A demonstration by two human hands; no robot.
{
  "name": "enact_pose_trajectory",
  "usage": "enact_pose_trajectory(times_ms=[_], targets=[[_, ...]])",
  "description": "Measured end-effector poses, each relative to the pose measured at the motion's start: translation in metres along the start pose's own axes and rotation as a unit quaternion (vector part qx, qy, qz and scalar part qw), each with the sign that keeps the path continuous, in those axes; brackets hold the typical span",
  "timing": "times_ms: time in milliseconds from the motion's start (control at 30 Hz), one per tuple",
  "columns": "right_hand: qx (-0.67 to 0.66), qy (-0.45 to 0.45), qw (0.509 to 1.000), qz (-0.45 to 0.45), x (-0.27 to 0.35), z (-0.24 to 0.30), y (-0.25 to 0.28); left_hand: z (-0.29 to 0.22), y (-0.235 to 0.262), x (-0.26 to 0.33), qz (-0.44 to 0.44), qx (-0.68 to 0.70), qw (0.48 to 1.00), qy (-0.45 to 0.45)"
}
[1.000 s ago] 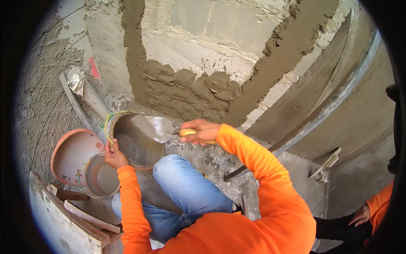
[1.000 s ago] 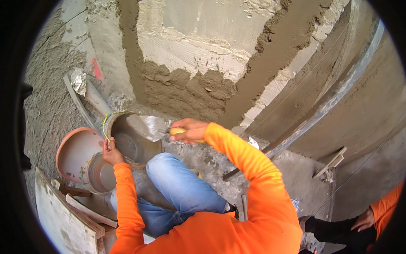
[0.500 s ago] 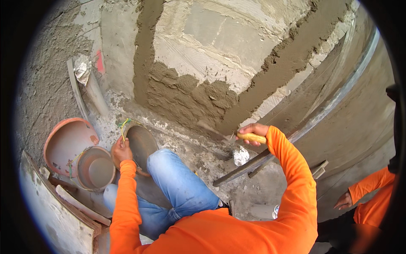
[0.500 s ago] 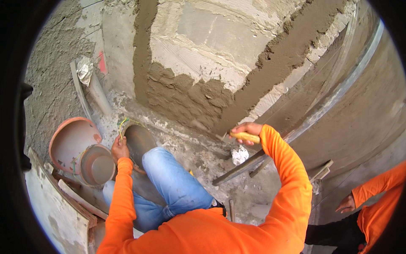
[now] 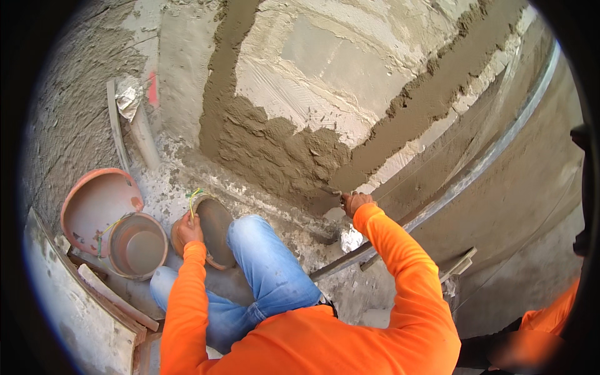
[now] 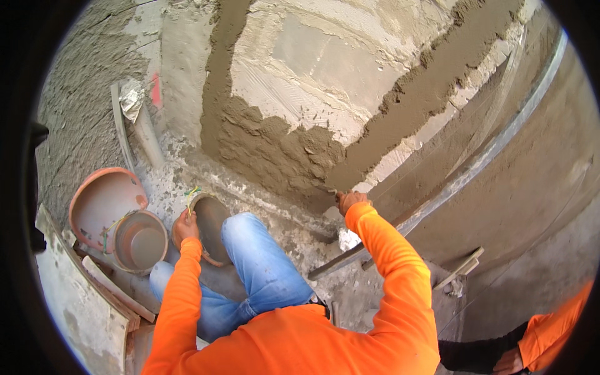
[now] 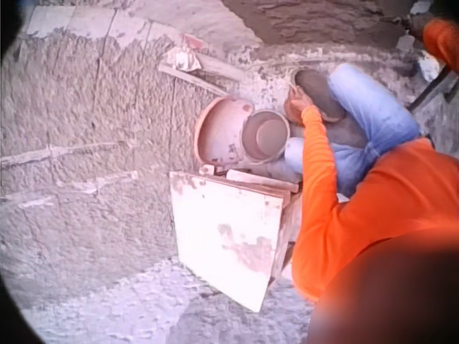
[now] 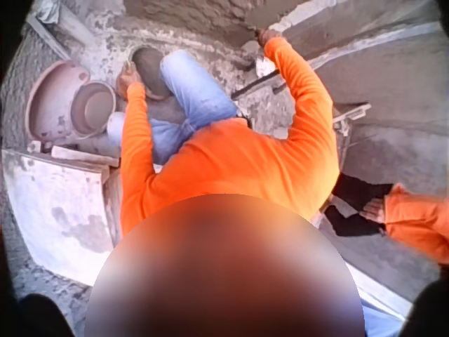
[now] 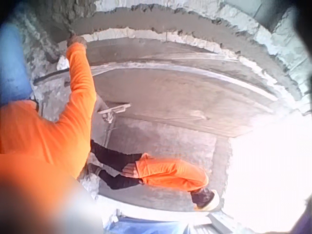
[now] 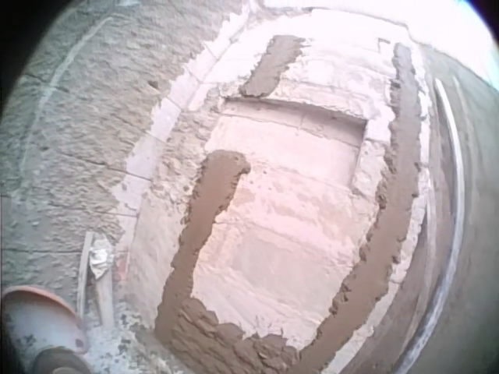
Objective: The person scoops wet plaster from a bucket with a trowel and applies it to a wall, smoothing the surface. The person then uses a straightedge to level the applied plaster.
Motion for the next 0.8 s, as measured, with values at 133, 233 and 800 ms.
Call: enact_pose_trajectory(times_ms=[133,233,800], targets=[[-0.060,-0.128,0.990,-0.002,-0.027,-0.032,-0.025,0.006,-0.003,0.005,-0.002,0.022,1.000,-0.011],[-0.035,-0.104,0.994,-0.007,-0.030,-0.035,-0.017,-0.002,-0.007,0.008,0.003,0.011,1.000,-0.019],[-0.215,-0.213,0.932,-0.200,0.063,-0.067,0.040,0.015,0.010,-0.004,-0.008,-0.015,1.000,0.006]])
Point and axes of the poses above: each hand's wrist, its own x-axis away from the middle knuckle, its own y-axis out of the back of the hand, z = x × y, the point moved 10 cm from there along -x, towards the middle knuckle, and after that the axes turned 11 degrees about x, right-handed, at the moved point
